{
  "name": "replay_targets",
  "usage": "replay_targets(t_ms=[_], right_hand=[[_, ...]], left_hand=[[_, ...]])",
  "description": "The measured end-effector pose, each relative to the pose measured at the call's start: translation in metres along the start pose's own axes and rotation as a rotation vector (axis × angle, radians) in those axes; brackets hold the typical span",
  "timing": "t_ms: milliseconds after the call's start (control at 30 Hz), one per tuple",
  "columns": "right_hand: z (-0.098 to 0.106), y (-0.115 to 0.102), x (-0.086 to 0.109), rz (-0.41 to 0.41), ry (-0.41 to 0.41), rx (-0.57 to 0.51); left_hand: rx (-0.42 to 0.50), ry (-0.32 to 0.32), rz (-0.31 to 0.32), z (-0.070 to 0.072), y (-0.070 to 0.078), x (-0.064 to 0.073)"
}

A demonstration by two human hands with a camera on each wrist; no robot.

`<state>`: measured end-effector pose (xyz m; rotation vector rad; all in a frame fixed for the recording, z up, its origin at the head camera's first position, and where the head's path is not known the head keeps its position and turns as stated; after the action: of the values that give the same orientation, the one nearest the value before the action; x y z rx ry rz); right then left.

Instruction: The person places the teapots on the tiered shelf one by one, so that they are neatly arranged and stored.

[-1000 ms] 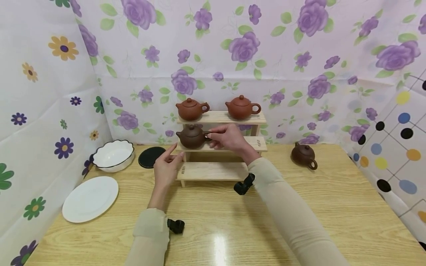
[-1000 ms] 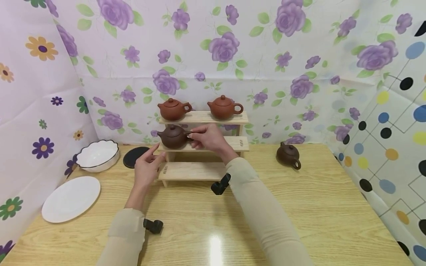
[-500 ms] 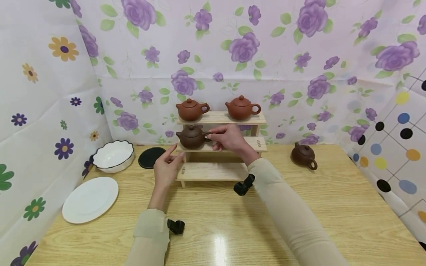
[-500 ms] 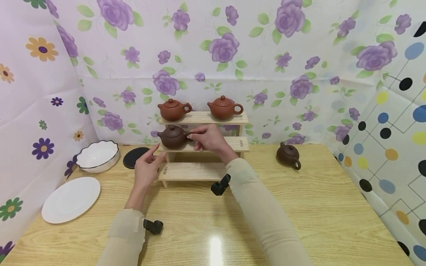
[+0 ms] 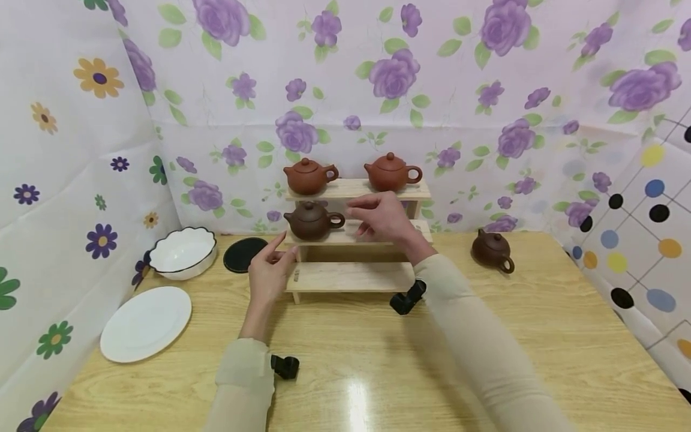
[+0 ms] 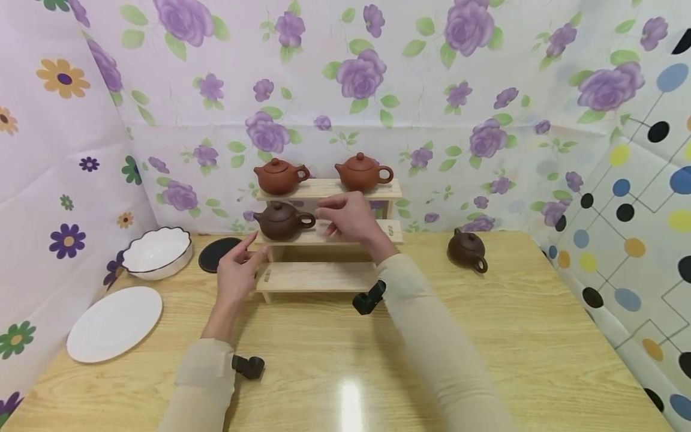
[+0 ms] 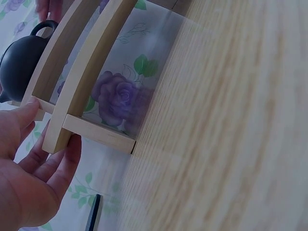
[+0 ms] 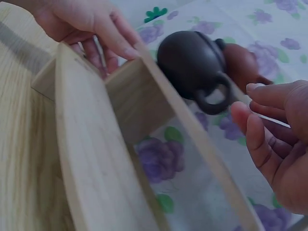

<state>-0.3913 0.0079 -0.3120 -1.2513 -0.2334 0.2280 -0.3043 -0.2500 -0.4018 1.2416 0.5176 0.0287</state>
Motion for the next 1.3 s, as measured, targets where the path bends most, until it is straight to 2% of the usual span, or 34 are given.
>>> replay_targets(t_ms=[167,267,467,667,900,1000,1133,1300], right_hand=[[0.034,-0.010,0.013,0.077,0.073,0.040],[0.055,-0.011,0.024,0.117,0.111,0.026],[0.102,0.003,0.048,0.115,0.204,0.012],[0.155,0.036,0.078,0.042,0.338,0.048],[0.214,0.087,0.115,-0.043,0.455,-0.066],[0.235,0.109,0.129,-0.066,0.523,-0.057],[0.253,0.135,0.142,-0.123,0.575,-0.017],[0.262,0.163,0.152,-0.174,0.606,-0.023]], left_hand=[[-0.005,-0.004,-0.004,-0.001,0.001,-0.001],[-0.009,-0.006,-0.001,-0.001,0.000,-0.001],[-0.011,0.000,-0.003,-0.001,-0.002,-0.001],[-0.005,0.005,-0.008,-0.001,-0.002,-0.001],[0.005,0.014,0.006,-0.001,0.000,0.001],[0.007,0.018,0.009,0.000,0.001,0.001],[0.006,0.020,0.003,-0.001,0.001,0.001],[-0.003,0.012,0.014,-0.002,0.000,0.002]])
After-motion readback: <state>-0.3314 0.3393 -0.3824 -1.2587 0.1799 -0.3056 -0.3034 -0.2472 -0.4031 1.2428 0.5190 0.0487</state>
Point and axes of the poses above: each hand's wrist, its own x-axis away from the middle knuckle, its own z-axis out of the back of the hand, y = z × x, the point moved 9 cm from there along -x, towards the middle knuckle, and after that the axes turned 9 degrees about -z, right-handed, at the moved point
